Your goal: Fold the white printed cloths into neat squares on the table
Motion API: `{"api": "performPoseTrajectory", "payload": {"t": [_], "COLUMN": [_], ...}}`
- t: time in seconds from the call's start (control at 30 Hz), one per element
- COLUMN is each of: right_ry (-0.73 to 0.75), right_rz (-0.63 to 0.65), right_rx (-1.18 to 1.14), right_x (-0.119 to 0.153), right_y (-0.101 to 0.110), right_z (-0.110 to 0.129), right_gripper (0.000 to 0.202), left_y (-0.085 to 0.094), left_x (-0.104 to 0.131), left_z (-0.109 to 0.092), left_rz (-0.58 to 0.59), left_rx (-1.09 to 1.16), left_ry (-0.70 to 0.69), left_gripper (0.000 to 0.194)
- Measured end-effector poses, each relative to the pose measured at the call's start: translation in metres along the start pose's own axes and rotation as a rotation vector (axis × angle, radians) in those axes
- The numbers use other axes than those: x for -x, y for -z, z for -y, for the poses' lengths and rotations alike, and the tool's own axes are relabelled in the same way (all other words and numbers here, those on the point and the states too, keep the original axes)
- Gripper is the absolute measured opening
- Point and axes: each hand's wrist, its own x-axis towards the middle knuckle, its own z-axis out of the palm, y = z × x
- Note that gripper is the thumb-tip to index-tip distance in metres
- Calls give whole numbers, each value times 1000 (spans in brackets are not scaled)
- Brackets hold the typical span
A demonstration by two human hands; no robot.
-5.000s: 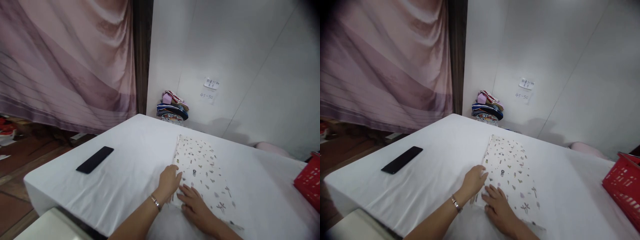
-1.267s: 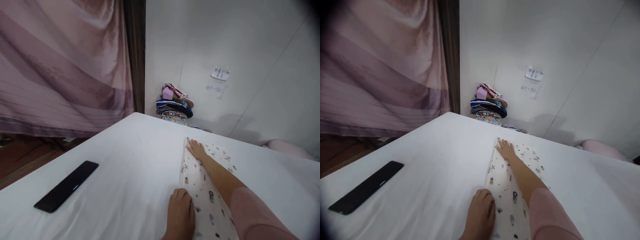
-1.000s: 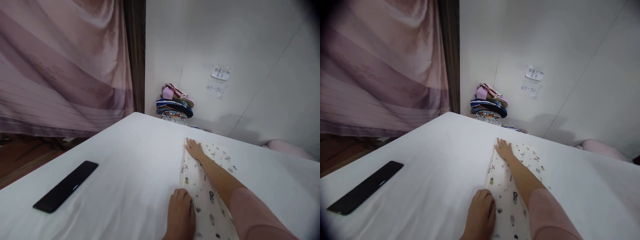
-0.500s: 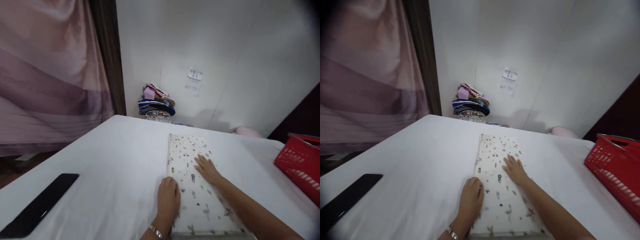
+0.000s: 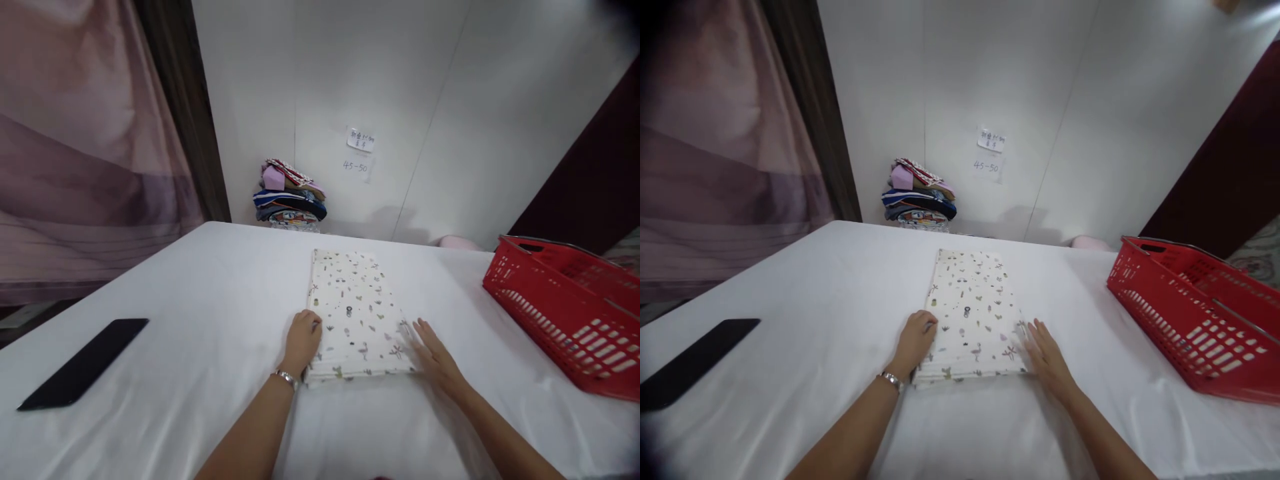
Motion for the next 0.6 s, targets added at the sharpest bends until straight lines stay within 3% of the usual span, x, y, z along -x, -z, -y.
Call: {"api": "performPoseTrajectory", "payload": {"t": [0.1, 0.23, 0.33, 0.43, 0.53, 0.6], "right_ry": [140, 120, 88, 151, 279, 331], "right_rz": [113, 166, 65, -110, -177, -170], "right_rx": [8, -55, -177, -241, -194, -131], "right_x": [10, 16, 22, 33, 44, 46], "right_y": [-2, 0, 3, 1, -2, -2], "right_z": [8, 11, 9, 4, 2, 4], "right_gripper": [52, 50, 48, 42, 36, 34], "left_y": [0, -3, -4, 0, 7, 10], "left_x": [1, -2, -2, 10, 34, 52], "left_z": [1, 4, 7, 4, -9, -23], "left_rz": [-11, -19, -27, -98, -166, -126], "left_rx": [10, -15, 59, 163, 127, 40], "left_ry": [-13, -26, 31, 95, 13, -102], "left_gripper": [14, 14, 14, 16, 19, 20]}}
